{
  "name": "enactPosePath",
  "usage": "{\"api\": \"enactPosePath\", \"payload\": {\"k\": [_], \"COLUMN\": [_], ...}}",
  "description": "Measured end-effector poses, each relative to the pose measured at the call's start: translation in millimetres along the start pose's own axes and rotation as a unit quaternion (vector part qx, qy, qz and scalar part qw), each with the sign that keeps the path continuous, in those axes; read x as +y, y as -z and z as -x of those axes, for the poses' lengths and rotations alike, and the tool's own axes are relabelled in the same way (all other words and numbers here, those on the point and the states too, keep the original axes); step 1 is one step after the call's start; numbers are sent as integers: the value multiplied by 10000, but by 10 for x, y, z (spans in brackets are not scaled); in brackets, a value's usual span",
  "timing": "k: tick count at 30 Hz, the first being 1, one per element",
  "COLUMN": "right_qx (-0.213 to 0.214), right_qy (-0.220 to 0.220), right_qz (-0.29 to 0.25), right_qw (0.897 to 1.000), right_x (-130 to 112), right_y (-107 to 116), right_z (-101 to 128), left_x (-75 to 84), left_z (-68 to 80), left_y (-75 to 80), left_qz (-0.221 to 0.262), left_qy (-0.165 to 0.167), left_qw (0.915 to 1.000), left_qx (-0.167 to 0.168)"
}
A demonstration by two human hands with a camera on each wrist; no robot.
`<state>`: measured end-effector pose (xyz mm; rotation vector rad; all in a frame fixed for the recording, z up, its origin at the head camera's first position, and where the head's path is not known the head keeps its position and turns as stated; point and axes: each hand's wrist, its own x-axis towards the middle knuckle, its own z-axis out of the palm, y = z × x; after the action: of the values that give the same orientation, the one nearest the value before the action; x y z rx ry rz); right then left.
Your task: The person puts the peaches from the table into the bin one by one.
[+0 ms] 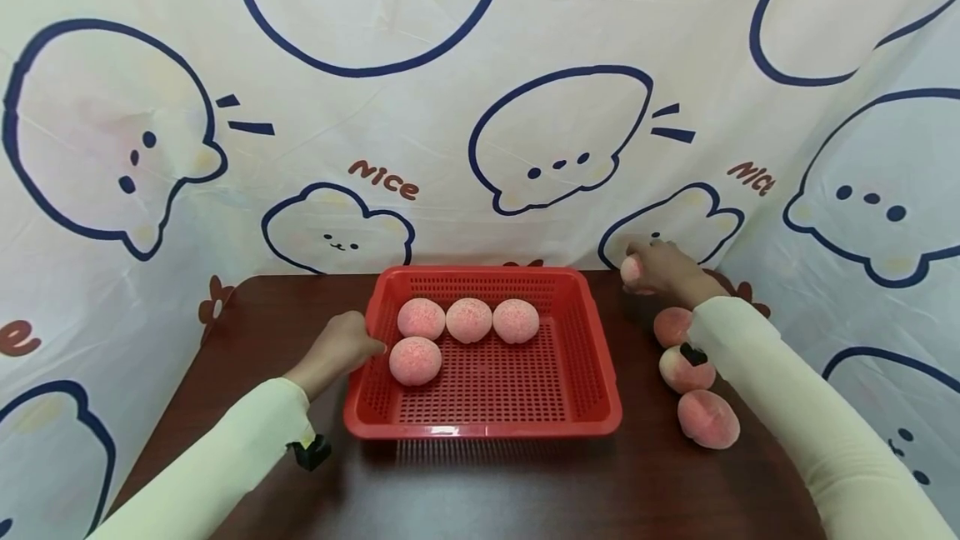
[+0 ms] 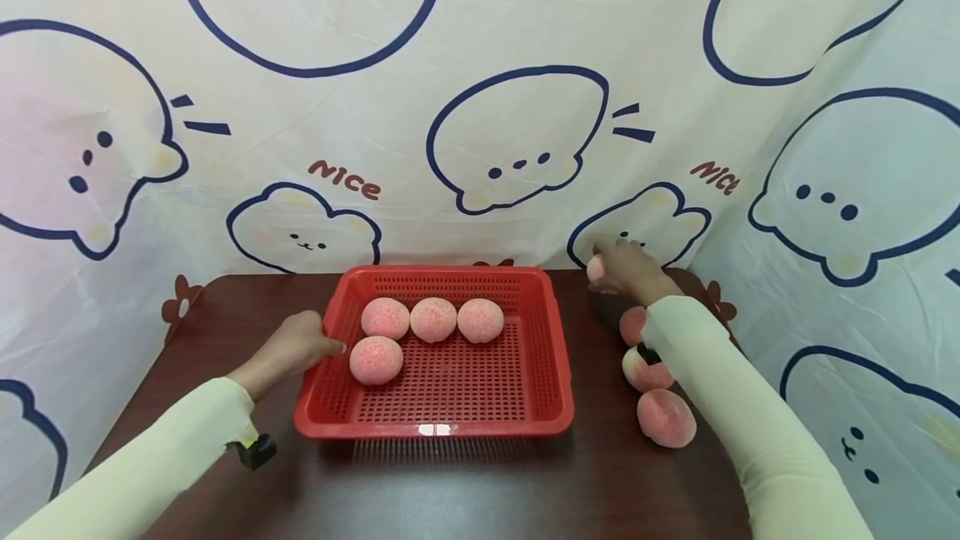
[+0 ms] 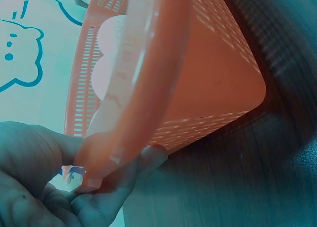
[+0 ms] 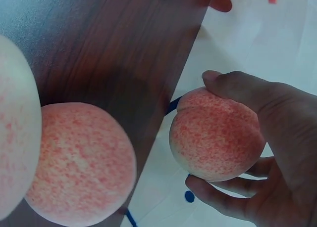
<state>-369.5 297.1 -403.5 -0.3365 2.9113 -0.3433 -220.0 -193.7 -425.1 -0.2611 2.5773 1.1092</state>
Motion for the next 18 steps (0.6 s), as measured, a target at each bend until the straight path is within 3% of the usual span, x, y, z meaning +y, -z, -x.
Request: {"api": "enactPosePath", "payload": {"k": [9,18], "right_qx": [244,379], "right_qy": [-119,230], "right_qz": [-183,-12], "right_qw": [9995,9990], "right_x": [-107,-209], "right_y": [46,85], "right_z": [30,67], "left_x": [-1,20], "left_z": [-4,38], "left_y": [-22,9], "left_qz": [-2,-14], "left_qy": [14,-31], "left_qw": [10000,10000], "left_qx": [18,-27]}}
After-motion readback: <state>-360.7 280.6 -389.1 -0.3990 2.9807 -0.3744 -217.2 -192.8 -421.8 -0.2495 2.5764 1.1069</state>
